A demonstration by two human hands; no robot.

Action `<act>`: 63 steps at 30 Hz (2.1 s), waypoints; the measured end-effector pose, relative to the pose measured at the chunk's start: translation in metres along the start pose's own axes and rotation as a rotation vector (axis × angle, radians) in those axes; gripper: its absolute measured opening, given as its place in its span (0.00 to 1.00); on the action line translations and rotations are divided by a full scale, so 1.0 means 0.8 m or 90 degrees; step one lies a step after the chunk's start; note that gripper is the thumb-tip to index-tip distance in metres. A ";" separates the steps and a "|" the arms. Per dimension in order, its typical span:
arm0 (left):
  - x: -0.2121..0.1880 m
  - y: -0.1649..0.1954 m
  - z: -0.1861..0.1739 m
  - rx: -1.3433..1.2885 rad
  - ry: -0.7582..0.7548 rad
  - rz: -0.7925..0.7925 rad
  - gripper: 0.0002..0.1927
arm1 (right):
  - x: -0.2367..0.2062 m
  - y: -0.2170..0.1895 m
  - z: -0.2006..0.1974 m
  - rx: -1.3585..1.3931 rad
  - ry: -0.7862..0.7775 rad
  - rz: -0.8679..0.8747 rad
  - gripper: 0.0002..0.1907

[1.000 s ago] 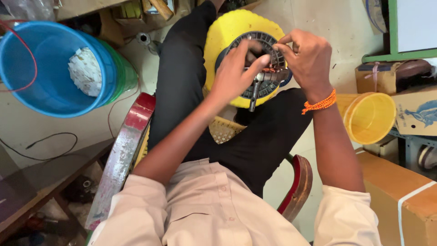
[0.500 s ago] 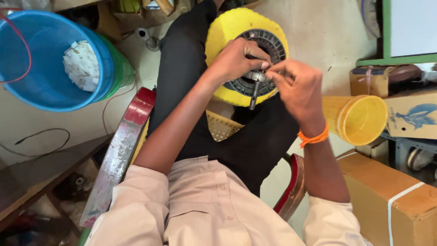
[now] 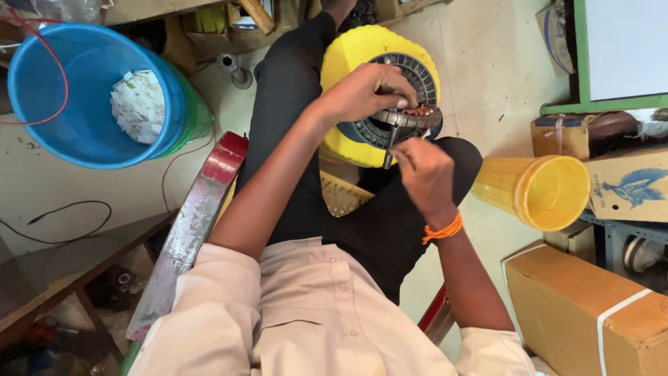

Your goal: The person winds copper wire around the slots of a motor stator resting on a yellow stool. They use both hands to guide and press the wire into place, occasionally using a small metal tool to adjust the winding. The task continues throughout the clip with repetitive winding motions.

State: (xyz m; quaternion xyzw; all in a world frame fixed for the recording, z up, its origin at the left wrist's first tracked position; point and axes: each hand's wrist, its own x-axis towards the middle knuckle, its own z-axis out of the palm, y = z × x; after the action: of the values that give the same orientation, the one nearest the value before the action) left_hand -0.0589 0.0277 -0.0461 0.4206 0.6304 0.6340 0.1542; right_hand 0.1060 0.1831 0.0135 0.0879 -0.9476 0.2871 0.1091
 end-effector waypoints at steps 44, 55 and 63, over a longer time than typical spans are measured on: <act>0.035 0.190 -0.365 0.656 0.736 -0.446 0.17 | 0.045 0.112 0.060 0.213 0.142 -0.295 0.04; 0.052 0.205 -0.324 0.915 0.780 -0.451 0.16 | 0.071 0.085 0.041 0.234 0.062 -0.344 0.05; 0.046 0.171 -0.344 0.557 0.954 0.058 0.16 | 0.033 0.110 0.055 0.259 0.128 -0.110 0.08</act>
State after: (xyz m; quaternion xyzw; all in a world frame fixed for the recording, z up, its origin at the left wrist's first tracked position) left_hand -0.2350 -0.1514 0.1343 -0.0612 0.7355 0.4501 -0.5027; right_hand 0.0533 0.2280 -0.0613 0.1602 -0.8437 0.4688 0.2069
